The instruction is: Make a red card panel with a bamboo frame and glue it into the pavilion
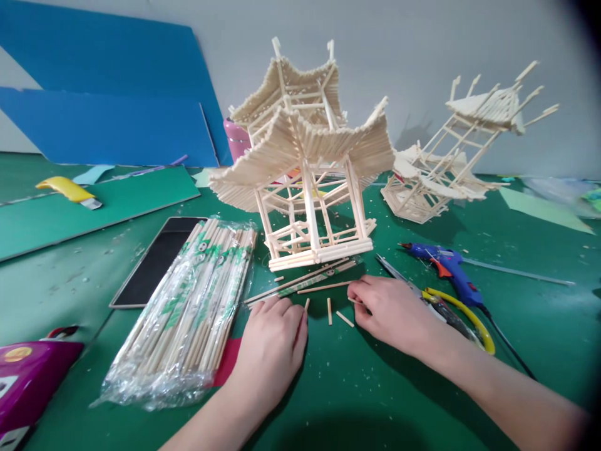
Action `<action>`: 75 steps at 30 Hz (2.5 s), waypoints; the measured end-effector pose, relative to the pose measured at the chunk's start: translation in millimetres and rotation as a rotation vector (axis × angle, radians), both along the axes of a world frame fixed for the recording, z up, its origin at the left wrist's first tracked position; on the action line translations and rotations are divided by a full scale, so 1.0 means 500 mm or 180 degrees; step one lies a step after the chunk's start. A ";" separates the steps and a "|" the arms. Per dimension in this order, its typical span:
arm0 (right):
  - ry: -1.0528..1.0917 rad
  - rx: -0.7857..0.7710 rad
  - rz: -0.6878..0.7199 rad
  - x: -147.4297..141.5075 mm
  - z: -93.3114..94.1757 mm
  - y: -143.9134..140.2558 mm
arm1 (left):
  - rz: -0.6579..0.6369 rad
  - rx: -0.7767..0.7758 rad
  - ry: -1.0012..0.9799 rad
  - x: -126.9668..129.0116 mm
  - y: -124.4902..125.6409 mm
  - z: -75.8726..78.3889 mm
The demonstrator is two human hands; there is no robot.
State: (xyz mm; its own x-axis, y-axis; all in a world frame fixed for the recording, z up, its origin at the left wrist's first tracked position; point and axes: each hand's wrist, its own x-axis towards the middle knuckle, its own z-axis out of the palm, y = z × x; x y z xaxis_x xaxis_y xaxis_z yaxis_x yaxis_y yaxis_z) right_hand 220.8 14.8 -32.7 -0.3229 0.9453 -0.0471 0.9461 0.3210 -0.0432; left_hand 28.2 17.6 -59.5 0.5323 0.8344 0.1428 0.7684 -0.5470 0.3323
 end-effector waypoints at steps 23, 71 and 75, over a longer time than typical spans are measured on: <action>0.3582 -0.1054 -0.0342 -0.028 0.001 -0.018 | 0.0237 -0.2000 -0.2298 0.015 -0.010 0.030; 0.3909 -0.0573 -0.0322 -0.052 -0.024 -0.034 | 0.0387 -0.3702 -0.3644 0.015 -0.006 0.031; 0.3866 -0.0458 -0.0279 -0.055 -0.022 -0.034 | 0.0394 -0.3699 -0.3630 0.016 -0.007 0.030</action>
